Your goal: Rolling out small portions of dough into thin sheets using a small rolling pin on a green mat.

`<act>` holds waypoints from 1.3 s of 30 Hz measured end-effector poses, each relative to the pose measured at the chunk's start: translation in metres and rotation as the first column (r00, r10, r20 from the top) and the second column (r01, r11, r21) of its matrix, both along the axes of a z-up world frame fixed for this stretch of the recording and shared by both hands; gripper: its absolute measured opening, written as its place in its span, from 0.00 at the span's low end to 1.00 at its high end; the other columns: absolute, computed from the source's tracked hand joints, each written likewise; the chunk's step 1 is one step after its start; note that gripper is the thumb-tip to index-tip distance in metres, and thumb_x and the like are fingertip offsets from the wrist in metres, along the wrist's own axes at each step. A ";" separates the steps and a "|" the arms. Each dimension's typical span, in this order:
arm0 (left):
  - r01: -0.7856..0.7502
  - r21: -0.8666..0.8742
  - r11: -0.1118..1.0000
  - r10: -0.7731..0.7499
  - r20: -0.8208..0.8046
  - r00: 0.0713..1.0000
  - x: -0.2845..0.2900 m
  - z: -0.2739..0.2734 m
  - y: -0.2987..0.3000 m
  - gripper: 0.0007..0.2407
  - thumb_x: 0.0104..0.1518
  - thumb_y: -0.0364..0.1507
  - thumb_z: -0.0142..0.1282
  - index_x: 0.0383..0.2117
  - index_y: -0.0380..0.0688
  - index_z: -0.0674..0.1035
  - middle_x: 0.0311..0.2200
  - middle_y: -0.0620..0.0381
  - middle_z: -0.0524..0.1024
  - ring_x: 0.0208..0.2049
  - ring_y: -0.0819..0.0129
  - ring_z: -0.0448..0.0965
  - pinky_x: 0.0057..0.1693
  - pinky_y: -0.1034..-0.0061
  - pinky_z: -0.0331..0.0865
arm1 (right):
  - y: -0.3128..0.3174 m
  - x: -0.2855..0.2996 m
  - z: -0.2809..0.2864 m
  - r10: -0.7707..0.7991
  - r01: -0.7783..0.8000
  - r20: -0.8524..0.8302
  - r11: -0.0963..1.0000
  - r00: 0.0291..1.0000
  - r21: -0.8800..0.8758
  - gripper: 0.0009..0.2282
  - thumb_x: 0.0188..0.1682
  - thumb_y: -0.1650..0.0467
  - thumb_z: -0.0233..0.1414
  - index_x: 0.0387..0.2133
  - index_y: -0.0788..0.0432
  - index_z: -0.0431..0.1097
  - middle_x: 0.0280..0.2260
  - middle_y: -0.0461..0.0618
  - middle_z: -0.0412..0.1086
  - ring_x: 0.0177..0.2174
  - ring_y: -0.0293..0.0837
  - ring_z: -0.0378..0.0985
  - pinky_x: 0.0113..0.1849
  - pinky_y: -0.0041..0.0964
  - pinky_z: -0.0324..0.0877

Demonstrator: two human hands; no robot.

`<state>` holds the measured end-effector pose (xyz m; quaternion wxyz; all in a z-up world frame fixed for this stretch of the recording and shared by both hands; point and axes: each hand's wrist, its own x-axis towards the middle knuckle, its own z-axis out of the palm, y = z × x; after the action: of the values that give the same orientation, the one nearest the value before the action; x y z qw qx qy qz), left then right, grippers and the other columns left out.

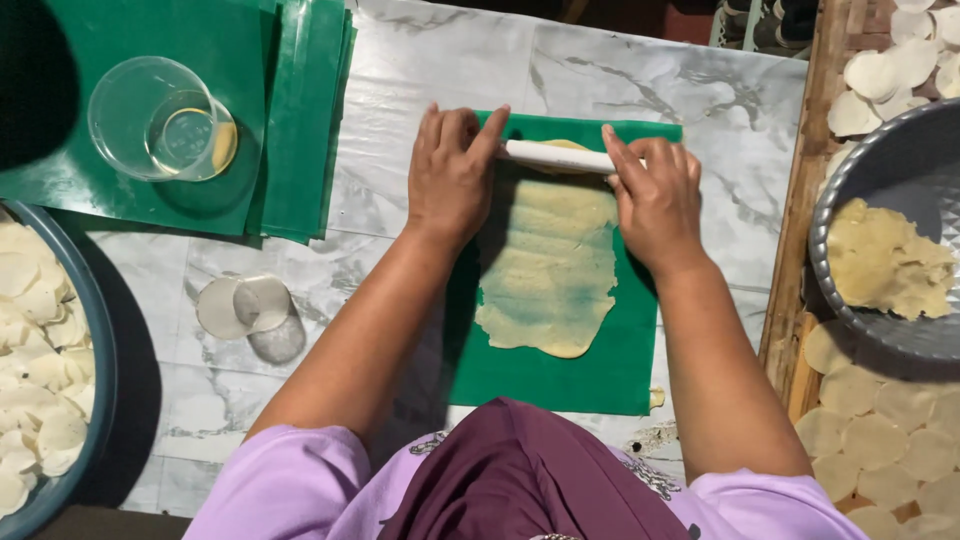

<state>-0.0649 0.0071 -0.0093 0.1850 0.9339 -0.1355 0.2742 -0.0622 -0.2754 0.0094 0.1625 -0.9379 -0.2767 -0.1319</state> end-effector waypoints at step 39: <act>-0.169 0.121 0.978 0.184 -0.124 0.975 0.012 -0.016 -0.017 0.19 0.73 0.37 0.39 0.64 0.49 0.74 0.70 0.56 0.60 0.72 0.58 0.54 0.62 0.66 0.66 | 0.017 0.031 -0.027 -0.176 0.198 0.252 0.978 0.952 -0.063 0.15 0.64 0.64 0.49 0.27 0.53 0.70 0.29 0.47 0.67 0.30 0.52 0.70 0.36 0.46 0.56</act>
<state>-0.0525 -0.0099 -0.0258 0.1168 0.9674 -0.0542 0.2181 -0.0314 -0.2583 -0.0179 0.0725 -0.9427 -0.2099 -0.2491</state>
